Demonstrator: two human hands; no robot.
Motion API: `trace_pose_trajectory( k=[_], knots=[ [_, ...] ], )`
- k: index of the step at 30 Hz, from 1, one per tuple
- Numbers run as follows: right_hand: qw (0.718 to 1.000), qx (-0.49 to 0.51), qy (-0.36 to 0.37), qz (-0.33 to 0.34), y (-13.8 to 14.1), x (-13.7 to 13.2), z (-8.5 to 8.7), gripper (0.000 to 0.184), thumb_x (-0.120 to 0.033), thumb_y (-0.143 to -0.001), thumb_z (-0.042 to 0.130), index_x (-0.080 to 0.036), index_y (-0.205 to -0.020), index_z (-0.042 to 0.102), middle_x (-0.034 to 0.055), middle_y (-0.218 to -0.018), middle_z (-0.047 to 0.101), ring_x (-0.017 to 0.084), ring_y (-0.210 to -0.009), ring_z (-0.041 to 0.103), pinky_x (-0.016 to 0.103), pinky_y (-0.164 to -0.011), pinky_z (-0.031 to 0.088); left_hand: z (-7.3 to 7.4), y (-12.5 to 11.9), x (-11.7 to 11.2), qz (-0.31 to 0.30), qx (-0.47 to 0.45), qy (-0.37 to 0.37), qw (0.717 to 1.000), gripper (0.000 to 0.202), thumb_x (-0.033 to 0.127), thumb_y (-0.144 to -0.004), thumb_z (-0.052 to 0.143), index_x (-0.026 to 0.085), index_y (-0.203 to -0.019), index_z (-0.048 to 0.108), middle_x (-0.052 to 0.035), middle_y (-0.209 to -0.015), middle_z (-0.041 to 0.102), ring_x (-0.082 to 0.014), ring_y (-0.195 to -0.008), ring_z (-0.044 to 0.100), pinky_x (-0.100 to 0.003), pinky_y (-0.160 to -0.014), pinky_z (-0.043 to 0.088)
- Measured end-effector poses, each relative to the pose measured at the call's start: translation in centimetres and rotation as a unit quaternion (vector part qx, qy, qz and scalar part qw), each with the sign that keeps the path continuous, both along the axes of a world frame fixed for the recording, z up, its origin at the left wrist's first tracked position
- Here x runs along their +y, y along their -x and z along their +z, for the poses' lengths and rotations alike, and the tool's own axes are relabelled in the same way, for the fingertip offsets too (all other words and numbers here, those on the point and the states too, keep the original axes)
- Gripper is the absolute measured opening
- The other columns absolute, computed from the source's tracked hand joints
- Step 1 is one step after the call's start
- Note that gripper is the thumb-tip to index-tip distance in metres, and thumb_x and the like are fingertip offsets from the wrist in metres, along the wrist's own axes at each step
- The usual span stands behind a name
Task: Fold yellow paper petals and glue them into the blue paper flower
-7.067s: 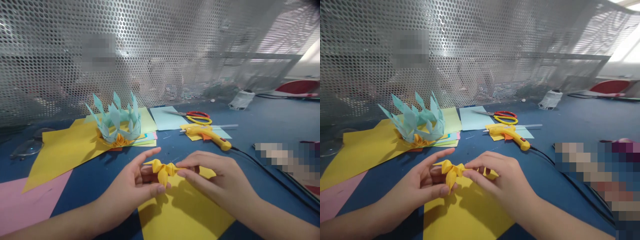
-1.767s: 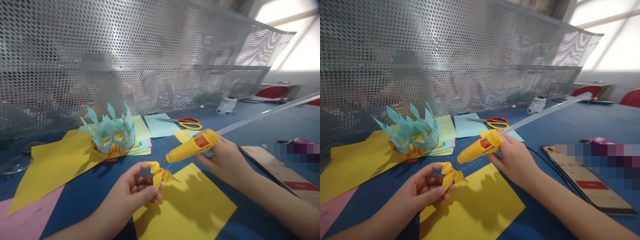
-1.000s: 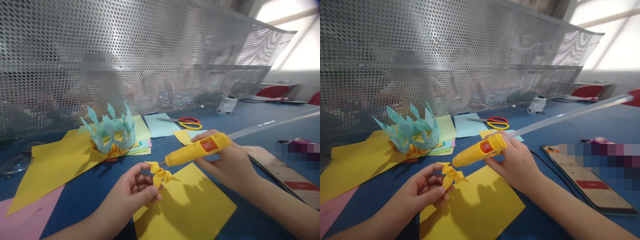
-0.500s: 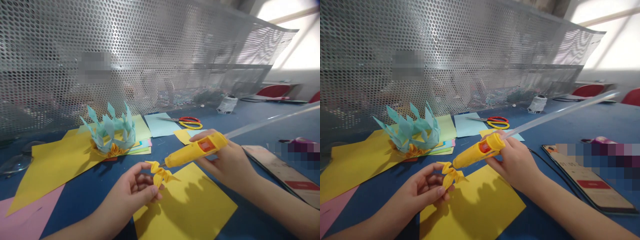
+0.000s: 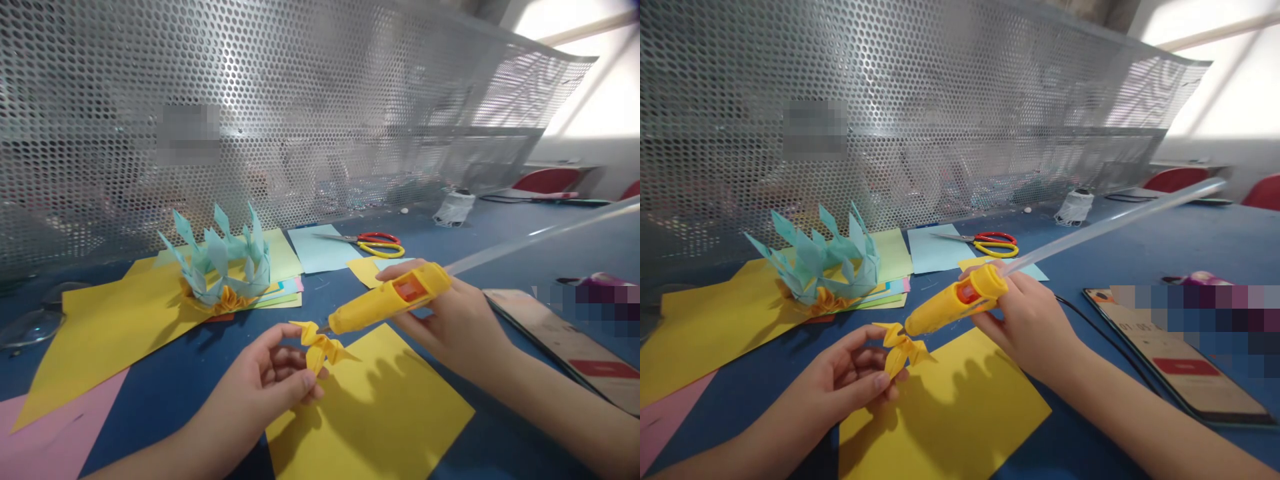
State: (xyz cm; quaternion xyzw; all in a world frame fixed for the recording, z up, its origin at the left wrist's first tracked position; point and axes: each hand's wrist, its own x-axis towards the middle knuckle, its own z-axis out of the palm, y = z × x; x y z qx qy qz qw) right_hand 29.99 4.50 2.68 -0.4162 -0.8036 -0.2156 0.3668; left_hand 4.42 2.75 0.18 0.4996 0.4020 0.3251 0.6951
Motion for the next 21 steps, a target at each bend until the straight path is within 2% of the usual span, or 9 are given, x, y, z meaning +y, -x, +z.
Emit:
trace_pose_trajectory(
  k=[14,21],
  knots=[
    [1.0,-0.005,0.006,0.008,-0.19,0.05,0.08,0.015,-0.018,-0.087,0.05,-0.019,-0.101,0.055,0.0102,-0.087,0.074,0.025,-0.07,0.071,0.036,-0.059,0.058,0.11,-0.08,-0.02,0.009,-0.003,0.003,1.0,0.043,0.026,-0.078,0.074,0.019,-0.112,0.047,0.004,-0.078,0.064,-0.0117,-0.073,0.068,-0.022,-0.067,0.05],
    [1.0,-0.006,0.007,-0.009,-0.3,0.03,0.02,0.015,-0.02,-0.088,0.05,-0.017,-0.1,0.057,0.0123,-0.084,0.074,0.027,-0.068,0.071,0.038,-0.055,0.058,0.07,-0.11,-0.12,0.01,-0.007,0.009,1.0,0.044,0.026,-0.078,0.074,0.019,-0.112,0.046,0.004,-0.078,0.064,-0.0119,-0.073,0.068,-0.023,-0.066,0.051]
  ],
)
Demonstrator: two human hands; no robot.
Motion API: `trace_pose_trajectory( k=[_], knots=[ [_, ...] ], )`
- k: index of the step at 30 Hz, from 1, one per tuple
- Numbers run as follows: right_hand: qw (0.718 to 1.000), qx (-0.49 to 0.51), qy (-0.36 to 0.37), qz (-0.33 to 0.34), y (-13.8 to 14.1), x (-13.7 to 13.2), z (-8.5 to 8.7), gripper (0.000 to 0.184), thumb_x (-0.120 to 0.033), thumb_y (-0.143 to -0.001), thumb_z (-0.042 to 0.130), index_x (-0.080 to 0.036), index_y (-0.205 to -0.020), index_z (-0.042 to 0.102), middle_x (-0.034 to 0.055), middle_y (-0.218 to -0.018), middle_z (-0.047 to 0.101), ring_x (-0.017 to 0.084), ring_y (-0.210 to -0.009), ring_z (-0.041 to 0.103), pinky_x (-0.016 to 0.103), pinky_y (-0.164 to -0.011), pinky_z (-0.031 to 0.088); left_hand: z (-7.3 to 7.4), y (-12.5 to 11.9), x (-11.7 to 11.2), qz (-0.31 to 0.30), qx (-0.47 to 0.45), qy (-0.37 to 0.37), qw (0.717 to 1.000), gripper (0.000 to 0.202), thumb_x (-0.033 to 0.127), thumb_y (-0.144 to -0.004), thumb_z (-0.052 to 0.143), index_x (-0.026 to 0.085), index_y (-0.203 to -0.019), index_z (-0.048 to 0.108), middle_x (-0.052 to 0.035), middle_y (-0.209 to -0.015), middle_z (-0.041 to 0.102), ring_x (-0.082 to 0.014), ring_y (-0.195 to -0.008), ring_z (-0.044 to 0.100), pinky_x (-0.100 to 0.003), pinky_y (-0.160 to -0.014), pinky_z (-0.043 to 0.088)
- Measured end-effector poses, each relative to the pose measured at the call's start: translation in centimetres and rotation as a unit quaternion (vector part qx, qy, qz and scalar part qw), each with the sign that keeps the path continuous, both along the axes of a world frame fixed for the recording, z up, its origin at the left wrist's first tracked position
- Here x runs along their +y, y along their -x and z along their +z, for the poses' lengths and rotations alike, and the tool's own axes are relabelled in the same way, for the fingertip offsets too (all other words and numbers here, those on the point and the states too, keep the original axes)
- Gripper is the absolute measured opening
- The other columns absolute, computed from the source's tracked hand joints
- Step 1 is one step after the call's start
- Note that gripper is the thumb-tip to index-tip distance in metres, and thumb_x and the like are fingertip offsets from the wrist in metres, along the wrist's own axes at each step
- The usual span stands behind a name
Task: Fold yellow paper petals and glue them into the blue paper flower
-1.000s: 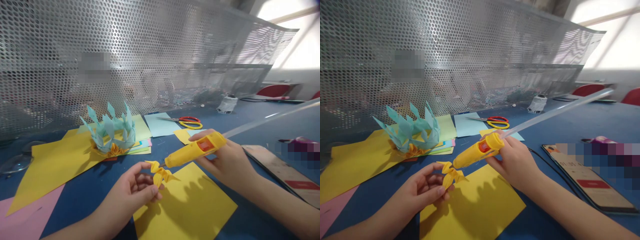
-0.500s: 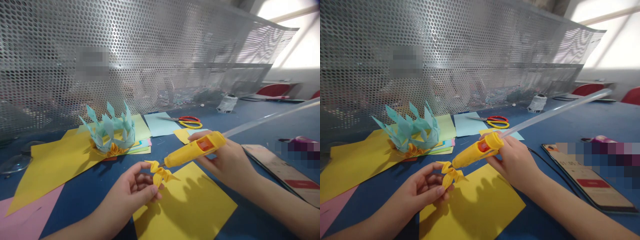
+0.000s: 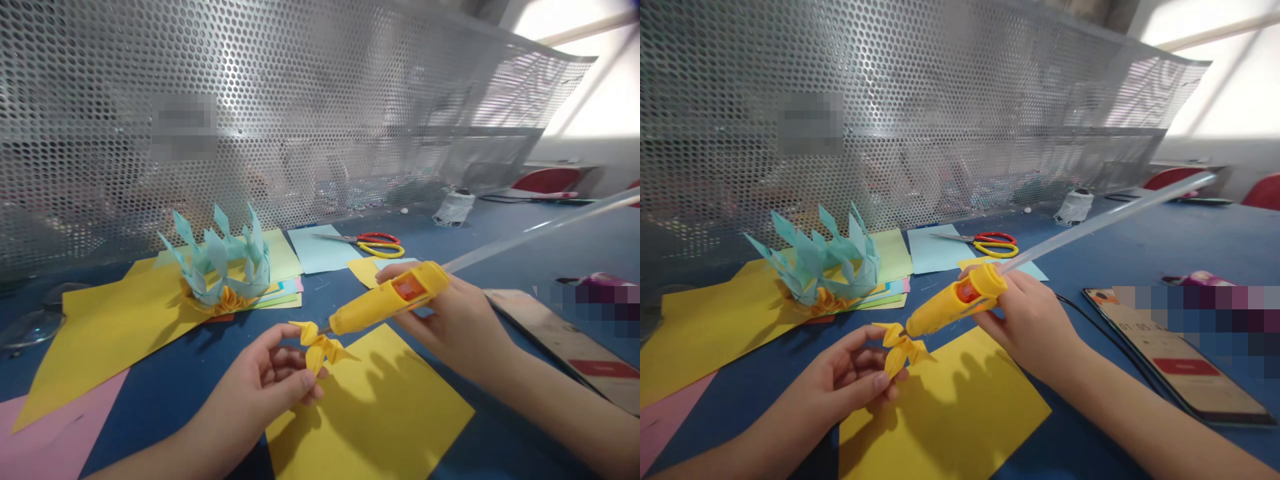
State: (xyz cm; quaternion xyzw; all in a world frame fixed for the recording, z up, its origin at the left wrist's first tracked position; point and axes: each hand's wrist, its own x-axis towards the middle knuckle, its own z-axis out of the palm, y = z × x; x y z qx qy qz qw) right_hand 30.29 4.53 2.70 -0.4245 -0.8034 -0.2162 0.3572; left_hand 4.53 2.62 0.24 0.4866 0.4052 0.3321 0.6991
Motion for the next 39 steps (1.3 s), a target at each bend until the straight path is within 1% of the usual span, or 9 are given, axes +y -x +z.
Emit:
trace_pose_trajectory(
  k=[2,7,11,15,22,32,39],
  knots=[
    [1.0,-0.001,-0.003,-0.004,-0.02,-0.01,0.07,0.014,-0.021,-0.088,0.049,-0.018,-0.1,0.057,0.012,-0.085,0.074,0.027,-0.068,0.071,0.038,-0.055,0.058,-0.11,0.05,0.04,0.0,-0.004,0.0,1.0,0.044,0.026,-0.077,0.075,0.019,-0.111,0.047,0.0043,-0.078,0.065,-0.0116,-0.072,0.068,-0.022,-0.066,0.051],
    [1.0,-0.003,-0.006,-0.004,0.0,-0.09,0.3,0.014,-0.021,-0.088,0.048,-0.022,-0.1,0.055,0.0079,-0.084,0.074,0.025,-0.07,0.072,0.036,-0.057,0.058,-0.15,0.04,0.18,0.005,-0.006,0.002,1.0,0.045,0.026,-0.077,0.075,0.019,-0.111,0.047,0.0045,-0.078,0.065,-0.0114,-0.072,0.069,-0.022,-0.067,0.051],
    [1.0,-0.005,-0.003,-0.013,-0.17,-0.04,0.3,0.012,-0.022,-0.087,0.05,-0.019,-0.096,0.056,0.011,-0.082,0.073,0.027,-0.066,0.071,0.038,-0.054,0.057,0.0,-0.12,0.23,0.01,-0.005,0.002,1.0,0.045,0.027,-0.076,0.076,0.019,-0.11,0.048,0.0031,-0.079,0.066,-0.0124,-0.072,0.069,-0.022,-0.065,0.051],
    [1.0,-0.003,-0.012,-0.015,-0.48,0.15,0.16,0.009,-0.022,-0.087,0.05,-0.019,-0.093,0.057,0.0122,-0.083,0.072,0.029,-0.067,0.071,0.04,-0.055,0.058,0.06,-0.14,0.03,0.017,-0.001,0.003,1.0,0.045,0.027,-0.076,0.077,0.019,-0.11,0.048,0.0027,-0.079,0.067,-0.0133,-0.073,0.069,-0.023,-0.064,0.051],
    [1.0,-0.012,-0.02,-0.014,-0.44,0.22,0.39,0.01,-0.021,-0.087,0.05,-0.016,-0.091,0.058,0.0158,-0.084,0.073,0.031,-0.069,0.071,0.04,-0.052,0.056,-0.08,-0.03,-0.1,0.018,0.0,0.003,1.0,0.048,0.027,-0.077,0.076,0.018,-0.113,0.045,0.003,-0.079,0.065,-0.0127,-0.072,0.069,-0.022,-0.064,0.05],
    [0.999,-0.014,-0.025,-0.019,-0.85,0.33,0.25,0.011,-0.021,-0.086,0.051,-0.017,-0.092,0.059,0.0143,-0.084,0.072,0.031,-0.069,0.071,0.04,-0.054,0.056,-0.31,0.1,-0.09,0.026,-0.002,0.002,1.0,0.051,0.028,-0.077,0.076,0.017,-0.115,0.044,0.0018,-0.079,0.064,-0.0137,-0.072,0.068,-0.023,-0.064,0.05],
    [0.999,-0.016,-0.017,-0.022,-0.7,0.26,0.31,0.011,-0.022,-0.086,0.052,-0.016,-0.091,0.06,0.0136,-0.082,0.072,0.03,-0.066,0.07,0.04,-0.054,0.055,0.04,-0.24,0.18,0.043,-0.006,0.016,0.999,0.057,0.032,-0.069,0.081,0.018,-0.112,0.046,0.0031,-0.076,0.065,-0.0135,-0.07,0.068,-0.022,-0.063,0.049]
  ],
)
